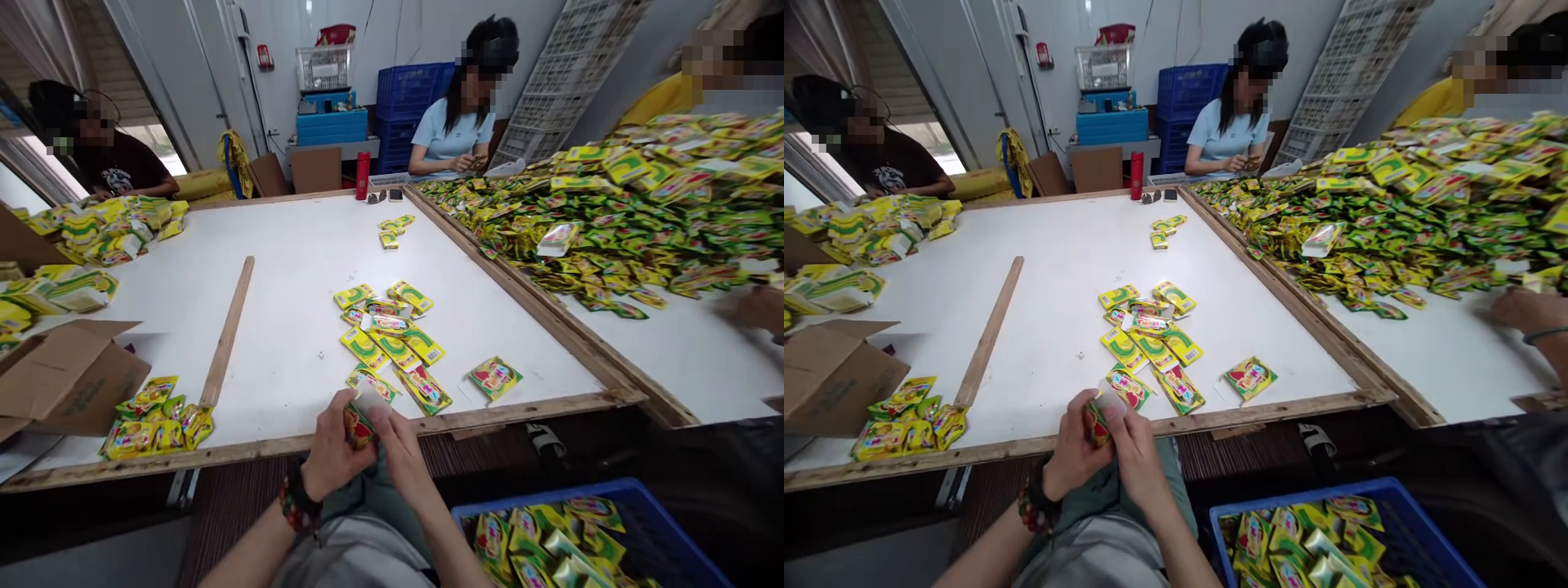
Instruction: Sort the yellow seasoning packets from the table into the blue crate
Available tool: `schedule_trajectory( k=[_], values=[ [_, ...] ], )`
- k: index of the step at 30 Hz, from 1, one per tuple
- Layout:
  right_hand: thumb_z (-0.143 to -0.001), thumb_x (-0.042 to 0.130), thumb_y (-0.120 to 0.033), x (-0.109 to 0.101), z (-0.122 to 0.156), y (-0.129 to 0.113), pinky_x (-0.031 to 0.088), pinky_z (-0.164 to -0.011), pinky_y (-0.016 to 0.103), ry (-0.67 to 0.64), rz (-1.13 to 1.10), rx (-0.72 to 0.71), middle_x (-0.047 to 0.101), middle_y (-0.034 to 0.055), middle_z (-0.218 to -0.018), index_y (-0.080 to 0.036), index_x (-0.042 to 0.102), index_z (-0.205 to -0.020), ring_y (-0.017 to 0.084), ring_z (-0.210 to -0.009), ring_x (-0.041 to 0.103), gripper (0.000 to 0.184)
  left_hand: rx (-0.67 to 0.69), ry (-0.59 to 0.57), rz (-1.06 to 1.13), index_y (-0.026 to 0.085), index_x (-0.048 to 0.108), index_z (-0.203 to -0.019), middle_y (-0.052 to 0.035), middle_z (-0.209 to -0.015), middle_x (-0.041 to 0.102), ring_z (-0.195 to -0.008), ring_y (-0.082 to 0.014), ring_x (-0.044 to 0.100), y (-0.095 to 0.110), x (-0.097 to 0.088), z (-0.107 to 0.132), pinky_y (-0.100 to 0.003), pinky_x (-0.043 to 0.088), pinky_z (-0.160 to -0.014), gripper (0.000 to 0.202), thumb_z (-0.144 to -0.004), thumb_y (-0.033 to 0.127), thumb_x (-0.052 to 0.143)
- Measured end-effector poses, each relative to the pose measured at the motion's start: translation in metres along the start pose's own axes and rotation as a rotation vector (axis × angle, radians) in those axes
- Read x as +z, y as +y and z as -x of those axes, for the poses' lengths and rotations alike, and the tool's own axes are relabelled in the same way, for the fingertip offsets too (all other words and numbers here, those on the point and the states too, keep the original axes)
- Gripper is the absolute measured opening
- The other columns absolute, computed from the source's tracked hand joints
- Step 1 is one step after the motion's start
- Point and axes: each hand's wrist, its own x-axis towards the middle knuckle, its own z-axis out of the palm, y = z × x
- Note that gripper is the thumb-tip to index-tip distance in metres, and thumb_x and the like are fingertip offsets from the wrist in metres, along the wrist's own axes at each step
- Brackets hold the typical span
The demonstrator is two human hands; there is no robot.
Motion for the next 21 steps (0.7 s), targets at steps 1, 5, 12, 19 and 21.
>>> schedule_trajectory(
  k=[1,5,12,19,21],
  values=[
    [-0.087,0.054,-0.058,-0.003,-0.001,-0.001,0.057,-0.082,0.036,0.004,-0.017,0.012,0.077,0.0059,-0.091,-0.017,0.076,-0.100,0.024,-0.086,0.070,0.048,0.003,0.048,0.013,0.025,0.033,-0.124,-0.0085,-0.116,0.059,-0.095,-0.0235,0.065,0.003,0.011,0.007,-0.036,0.054,-0.077,0.059,-0.071,0.023,0.059],
    [-0.081,0.065,-0.053,-0.022,0.002,-0.005,0.050,-0.096,0.046,-0.047,-0.040,0.026,0.074,0.0077,-0.110,-0.022,0.074,-0.109,0.029,-0.105,0.067,0.043,-0.021,0.081,0.046,0.021,0.029,-0.128,-0.0133,-0.124,0.056,-0.110,-0.0265,0.062,0.009,0.033,0.013,-0.041,0.053,-0.087,0.062,-0.073,0.023,0.058],
    [-0.088,0.060,-0.032,-0.025,0.012,-0.004,0.055,-0.091,0.043,0.027,0.317,-0.198,0.071,0.0062,-0.113,-0.026,0.070,-0.114,0.028,-0.102,0.069,0.029,-0.109,-0.096,0.060,0.019,0.036,-0.125,-0.0126,-0.106,0.066,-0.091,-0.0274,0.068,0.014,0.033,0.003,-0.039,0.055,-0.074,0.054,-0.079,0.035,0.059],
    [-0.091,0.056,-0.028,-0.025,0.003,-0.004,0.058,-0.084,0.038,-0.043,0.389,-0.257,0.071,0.0070,-0.113,-0.023,0.069,-0.118,0.026,-0.094,0.072,0.030,-0.163,-0.057,0.070,0.018,0.036,-0.123,-0.0114,-0.101,0.066,-0.086,-0.0283,0.068,0.012,0.038,0.007,-0.039,0.054,-0.069,0.054,-0.077,0.037,0.059],
    [-0.090,0.058,-0.027,-0.021,0.002,-0.003,0.057,-0.088,0.038,-0.101,0.453,-0.360,0.070,0.0089,-0.116,-0.022,0.065,-0.124,0.026,-0.100,0.071,0.035,-0.214,-0.062,0.082,0.019,0.039,-0.120,-0.0119,-0.104,0.064,-0.088,-0.0279,0.067,0.013,0.038,0.007,-0.039,0.054,-0.070,0.046,-0.080,0.035,0.055]
  ],
)
